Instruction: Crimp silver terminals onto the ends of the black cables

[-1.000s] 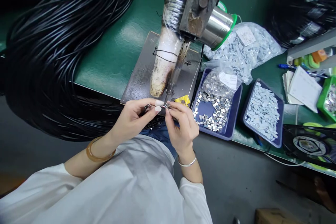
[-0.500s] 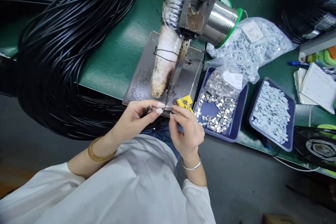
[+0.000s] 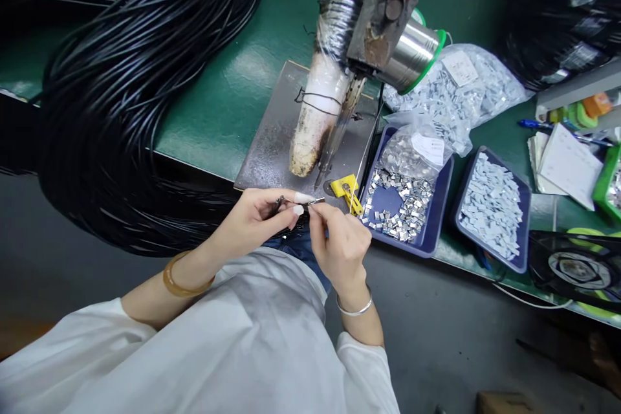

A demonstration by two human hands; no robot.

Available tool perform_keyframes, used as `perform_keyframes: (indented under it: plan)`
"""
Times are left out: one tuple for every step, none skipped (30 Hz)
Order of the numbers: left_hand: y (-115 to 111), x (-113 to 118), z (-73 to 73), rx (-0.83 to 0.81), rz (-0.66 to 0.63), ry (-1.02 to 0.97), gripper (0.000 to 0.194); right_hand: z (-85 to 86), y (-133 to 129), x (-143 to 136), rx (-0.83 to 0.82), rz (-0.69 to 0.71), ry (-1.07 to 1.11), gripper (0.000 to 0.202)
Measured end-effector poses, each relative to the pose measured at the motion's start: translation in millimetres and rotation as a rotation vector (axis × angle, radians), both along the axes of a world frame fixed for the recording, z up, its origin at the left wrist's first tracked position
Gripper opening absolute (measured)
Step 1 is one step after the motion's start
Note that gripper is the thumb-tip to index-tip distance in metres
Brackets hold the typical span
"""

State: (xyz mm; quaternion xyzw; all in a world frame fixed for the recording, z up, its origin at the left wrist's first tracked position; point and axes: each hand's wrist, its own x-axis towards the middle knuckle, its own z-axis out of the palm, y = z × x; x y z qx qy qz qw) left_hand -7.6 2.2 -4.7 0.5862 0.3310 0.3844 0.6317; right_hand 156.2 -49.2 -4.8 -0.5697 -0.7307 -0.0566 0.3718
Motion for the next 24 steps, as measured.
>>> perform_keyframes:
  plan:
    - [-2, 1, -2.8, 0.099, 0.054, 0.037, 0.017, 1.2, -1, -1, -0.066, -0.013, 0.075, 0.008]
    - [-5, 3, -5.5, 0.213, 0.106, 0.066, 0.019, 2.6, -1, -1, -0.157, -0.016, 0.177, 0.005]
    - [-7, 4, -8.1, 0.329, 0.149, 0.085, 0.022, 4.0, -1, -2, -0.257, -0.005, 0.302, 0.003]
    - [-9, 6, -10.3, 0.434, 0.182, 0.093, 0.025, 5.2, -1, -2, -0.352, 0.019, 0.436, 0.007]
    - [-11, 7, -11.9, 0.509, 0.209, 0.092, 0.026, 6.1, -1, -3, -0.428, 0.049, 0.56, 0.012]
    - [-13, 9, -12.9, 0.546, 0.231, 0.086, 0.025, 6.6, -1, -3, -0.477, 0.077, 0.656, 0.017]
    - [-14, 10, -13.0, 0.541, 0.246, 0.078, 0.023, 6.7, 0, -3, -0.492, 0.092, 0.717, 0.02]
    - [-15, 11, -12.4, 0.497, 0.254, 0.072, 0.02, 6.4, 0, -4, -0.471, 0.083, 0.744, 0.021]
    - [-15, 11, -11.1, 0.419, 0.259, 0.065, 0.017, 5.7, 0, -4, -0.415, 0.049, 0.75, 0.019]
    - [-15, 12, -9.3, 0.326, 0.26, 0.053, 0.014, 5.0, -1, -4, -0.331, 0.003, 0.748, 0.016]
    - [-13, 12, -7.2, 0.232, 0.257, 0.039, 0.012, 4.1, -1, -4, -0.229, -0.038, 0.754, 0.011]
    - [-12, 13, -5.0, 0.147, 0.252, 0.022, 0.011, 3.1, -1, -4, -0.129, -0.062, 0.769, 0.008]
    - [-10, 13, -2.8, 0.076, 0.246, 0.001, 0.012, 2.1, -2, -4, -0.045, -0.069, 0.787, 0.01]
    - [-8, 13, -1.0, 0.024, 0.236, -0.021, 0.013, 0.9, -2, -4, 0.016, -0.065, 0.794, 0.016]
    - [-6, 13, 0.5, -0.012, 0.219, -0.041, 0.014, -0.4, -2, -3, 0.056, -0.058, 0.782, 0.019]
    - [-4, 13, 1.5, -0.036, 0.204, -0.057, 0.015, -1.9, -1, -3, 0.08, -0.057, 0.744, 0.021]
    - [-2, 13, 2.1, -0.056, 0.194, -0.07, 0.015, -3.5, -1, -3, 0.096, -0.059, 0.682, 0.022]
    - [0, 13, 2.4, -0.072, 0.187, -0.079, 0.015, -5.2, 0, -2, 0.108, -0.063, 0.608, 0.02]
    - [1, 13, 2.5, -0.086, 0.183, -0.086, 0.015, -6.9, 1, -2, 0.116, -0.062, 0.537, 0.018]
    - [1, 14, 2.5, -0.097, 0.183, -0.091, 0.015, -8.4, 2, -2, 0.116, -0.053, 0.48, 0.017]
    - [2, 15, 2.4, -0.104, 0.184, -0.097, 0.015, -9.7, 3, -3, 0.11, -0.041, 0.44, 0.017]
    - [2, 15, 2.4, -0.108, 0.184, -0.101, 0.015, -10.7, 4, -3, 0.105, -0.029, 0.416, 0.018]
    - [3, 16, 2.5, -0.108, 0.182, -0.103, 0.015, -11.4, 4, -4, 0.1, -0.018, 0.409, 0.019]
    - [3, 17, 2.6, -0.107, 0.181, -0.1, 0.015, -11.9, 5, -4, 0.098, -0.009, 0.414, 0.019]
